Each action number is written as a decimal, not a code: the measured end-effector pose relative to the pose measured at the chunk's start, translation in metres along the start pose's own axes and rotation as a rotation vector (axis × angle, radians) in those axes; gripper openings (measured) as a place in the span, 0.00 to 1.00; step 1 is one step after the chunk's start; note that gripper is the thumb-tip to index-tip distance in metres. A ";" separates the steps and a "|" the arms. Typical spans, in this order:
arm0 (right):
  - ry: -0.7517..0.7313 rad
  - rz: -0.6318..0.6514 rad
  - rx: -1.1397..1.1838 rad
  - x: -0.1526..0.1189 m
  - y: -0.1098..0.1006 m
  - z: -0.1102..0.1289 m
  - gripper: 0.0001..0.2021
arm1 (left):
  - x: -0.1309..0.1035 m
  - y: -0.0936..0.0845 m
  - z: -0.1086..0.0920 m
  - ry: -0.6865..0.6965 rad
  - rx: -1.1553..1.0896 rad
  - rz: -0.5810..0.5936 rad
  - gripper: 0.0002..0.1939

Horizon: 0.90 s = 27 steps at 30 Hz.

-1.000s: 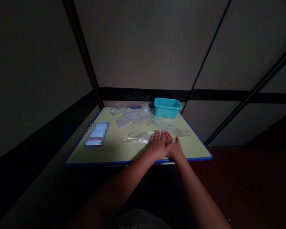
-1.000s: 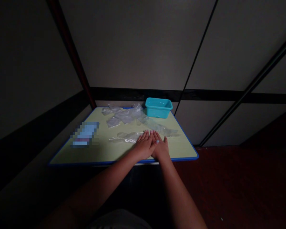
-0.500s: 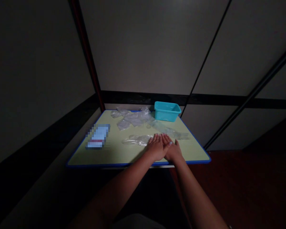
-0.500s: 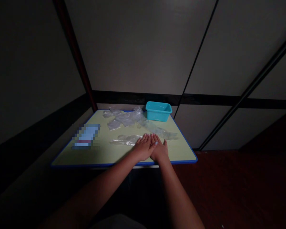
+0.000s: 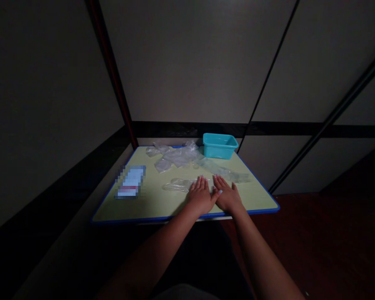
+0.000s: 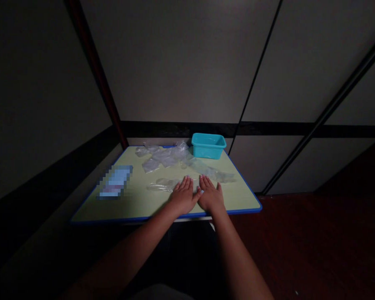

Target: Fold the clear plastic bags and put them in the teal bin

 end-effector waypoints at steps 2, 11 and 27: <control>0.001 0.004 0.002 0.000 -0.001 0.000 0.29 | -0.002 -0.002 0.004 -0.009 0.002 -0.001 0.43; 0.021 -0.004 0.033 -0.001 -0.004 0.001 0.29 | -0.010 -0.010 0.018 0.001 0.037 -0.003 0.41; 0.024 -0.011 0.027 -0.001 -0.002 0.000 0.29 | -0.045 -0.057 0.066 0.255 -0.144 -0.448 0.15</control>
Point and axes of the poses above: each hand's wrist, its own x-axis towards the middle knuckle, its own y-axis out of the palm, z = x × y, the point moved 1 cm from there along x, towards the middle knuckle, and after that the axes turned 15 degrees about -x, right-handed, at the moved point
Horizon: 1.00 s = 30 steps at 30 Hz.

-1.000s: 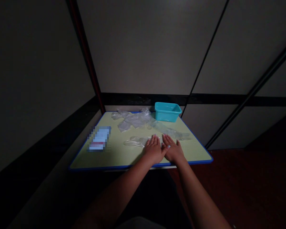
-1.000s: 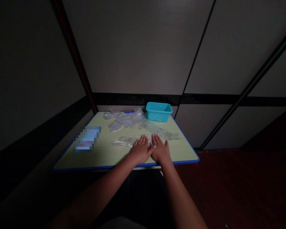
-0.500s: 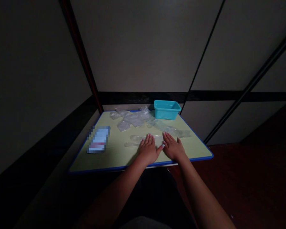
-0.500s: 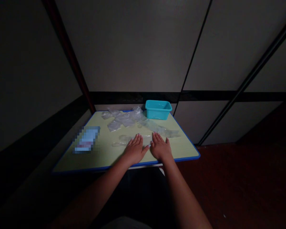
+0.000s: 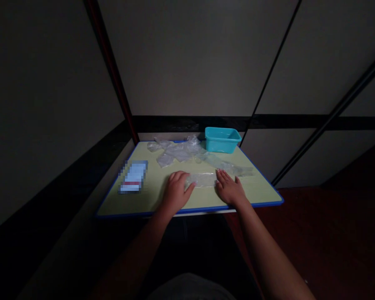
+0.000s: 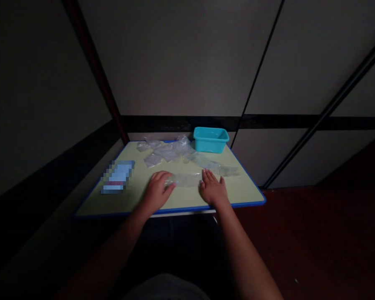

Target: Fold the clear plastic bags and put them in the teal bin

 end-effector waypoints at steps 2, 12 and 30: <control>0.001 0.000 0.004 -0.001 -0.001 0.000 0.29 | -0.002 -0.018 0.017 -0.089 0.024 -0.058 0.13; -0.004 -0.005 0.009 0.000 -0.001 0.001 0.29 | -0.001 -0.045 0.059 -0.089 -0.017 0.303 0.18; -0.007 -0.019 0.011 -0.001 0.000 0.000 0.29 | 0.009 -0.028 0.041 0.336 0.430 0.369 0.13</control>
Point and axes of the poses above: each hand's wrist, its own x-axis towards the middle knuckle, its own y-axis out of the palm, z = x × y, the point moved 1 cm from there along x, towards the middle knuckle, and after that the axes turned 15 degrees about -x, right-handed, at the moved point
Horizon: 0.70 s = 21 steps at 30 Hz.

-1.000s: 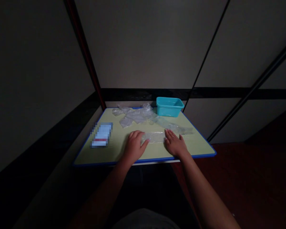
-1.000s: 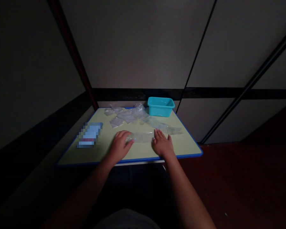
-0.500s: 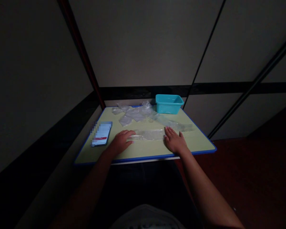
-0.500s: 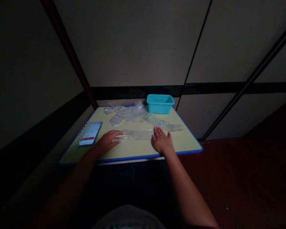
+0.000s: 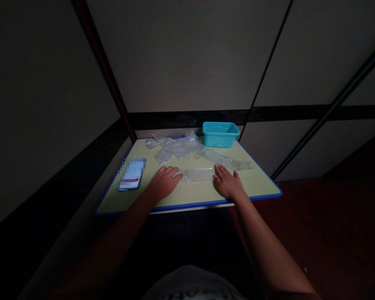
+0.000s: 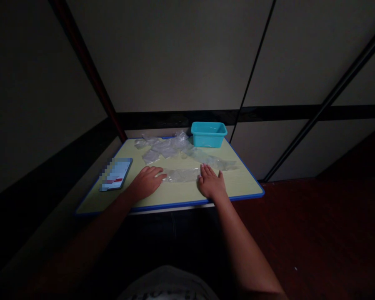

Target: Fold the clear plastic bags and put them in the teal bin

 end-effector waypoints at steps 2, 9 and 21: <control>0.001 0.005 0.000 0.000 0.000 0.000 0.29 | 0.001 0.003 0.000 0.014 -0.019 0.003 0.14; 0.004 0.006 0.015 0.000 -0.001 0.000 0.29 | 0.002 0.003 0.001 0.004 -0.001 0.017 0.15; 0.001 0.005 0.003 0.001 0.000 -0.001 0.29 | -0.008 -0.002 0.008 -0.071 -0.008 0.017 0.16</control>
Point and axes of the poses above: each hand's wrist, its own x-axis towards the middle knuckle, its own y-axis out of the palm, z = x × y, the point moved 1 cm from there along x, towards the middle knuckle, and after that the axes turned 15 degrees about -x, right-handed, at the moved point
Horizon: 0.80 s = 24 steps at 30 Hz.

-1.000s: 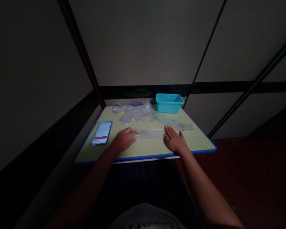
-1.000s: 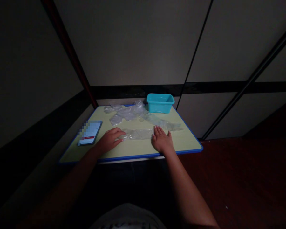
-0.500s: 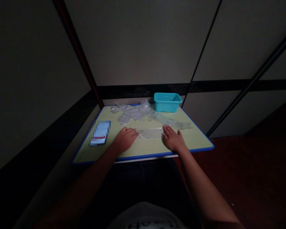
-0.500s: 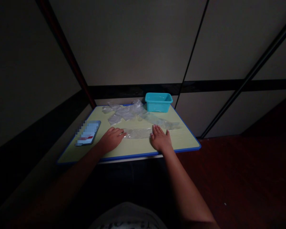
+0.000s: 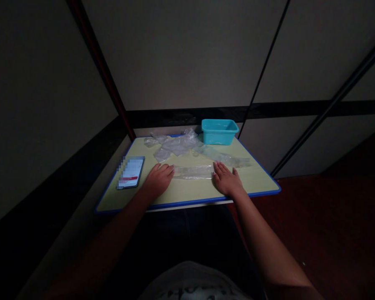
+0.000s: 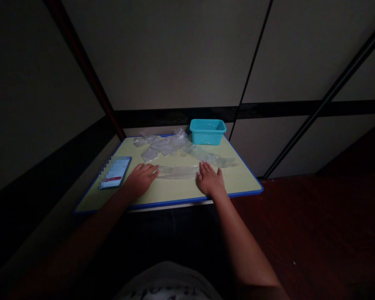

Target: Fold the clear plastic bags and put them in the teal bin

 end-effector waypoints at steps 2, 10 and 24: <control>0.001 0.004 0.000 0.000 0.000 0.000 0.29 | -0.003 0.000 0.003 -0.032 0.040 0.030 0.18; -0.001 0.001 0.008 0.000 -0.001 0.000 0.29 | 0.001 -0.009 -0.036 -0.130 -0.076 0.017 0.27; -0.042 0.015 -0.054 0.000 -0.001 -0.001 0.29 | 0.085 0.041 -0.122 -0.212 -0.311 0.175 0.40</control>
Point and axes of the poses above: each hand's wrist, its own x-axis towards the middle knuckle, its own y-axis out of the palm, z = x × y, the point moved 1 cm from there along x, towards the middle knuckle, and after that the axes turned 15 degrees about -x, right-handed, at the moved point
